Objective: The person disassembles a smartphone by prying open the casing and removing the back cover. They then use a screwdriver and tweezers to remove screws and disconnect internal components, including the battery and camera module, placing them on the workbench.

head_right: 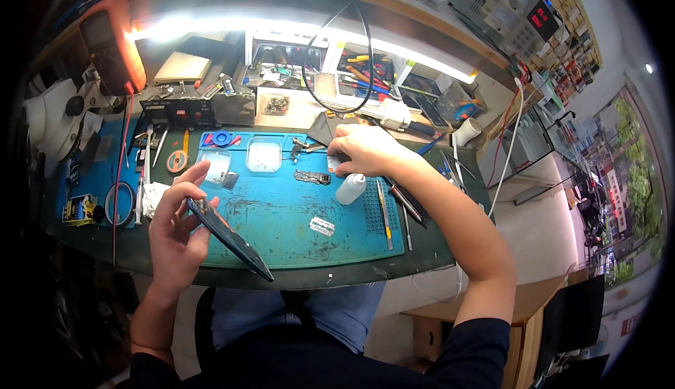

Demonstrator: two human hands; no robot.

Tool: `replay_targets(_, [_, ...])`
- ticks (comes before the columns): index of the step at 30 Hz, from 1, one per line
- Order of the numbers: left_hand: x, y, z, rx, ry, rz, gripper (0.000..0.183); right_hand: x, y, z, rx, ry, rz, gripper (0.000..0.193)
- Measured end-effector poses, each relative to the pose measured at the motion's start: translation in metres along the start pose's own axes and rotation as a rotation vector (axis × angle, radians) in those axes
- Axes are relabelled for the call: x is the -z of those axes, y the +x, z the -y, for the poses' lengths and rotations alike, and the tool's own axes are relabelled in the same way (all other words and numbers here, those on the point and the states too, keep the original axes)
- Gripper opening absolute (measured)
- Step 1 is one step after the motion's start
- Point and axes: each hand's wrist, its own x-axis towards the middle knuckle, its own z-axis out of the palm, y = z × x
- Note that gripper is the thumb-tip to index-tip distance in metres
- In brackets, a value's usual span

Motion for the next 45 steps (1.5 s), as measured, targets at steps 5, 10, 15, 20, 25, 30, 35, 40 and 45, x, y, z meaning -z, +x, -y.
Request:
replay_targets(5, [0.0, 0.002, -0.005, 0.019, -0.018, 0.027, 0.051, -0.002, -0.006, 0.002, -0.029, 0.004, -0.005, 0.042])
replay_targets(10, [0.002, 0.001, -0.001, 0.0, 0.002, 0.033, 0.052, -0.004, -0.008, 0.002, -0.032, -0.037, -0.037, 0.042])
replay_targets(15, [0.001, 0.002, -0.002, -0.003, -0.011, 0.041, 0.052, -0.015, -0.017, -0.003, -0.061, 0.075, -0.067, 0.04])
replay_targets(20, [-0.002, 0.004, -0.001, -0.021, -0.008, 0.048, 0.051, -0.017, -0.011, -0.009, -0.131, 0.327, 0.066, 0.037])
replay_targets(25, [0.0, 0.003, -0.002, -0.01, -0.001, 0.048, 0.051, -0.011, -0.013, 0.002, -0.08, 0.079, -0.024, 0.044])
replay_targets(30, [0.0, 0.003, -0.001, -0.012, -0.017, 0.052, 0.051, -0.015, -0.022, 0.006, -0.102, 0.09, -0.052, 0.047])
replay_targets(35, [-0.003, 0.005, -0.003, -0.024, -0.015, 0.075, 0.052, -0.035, -0.028, 0.002, -0.141, 0.22, -0.111, 0.045])
replay_targets(40, [-0.005, 0.006, -0.006, -0.019, -0.029, 0.089, 0.051, -0.024, -0.016, -0.005, -0.178, 0.294, -0.033, 0.045])
replay_targets(45, [-0.004, 0.005, -0.005, -0.04, -0.013, 0.084, 0.051, -0.011, -0.003, -0.006, -0.202, 0.323, 0.054, 0.044])
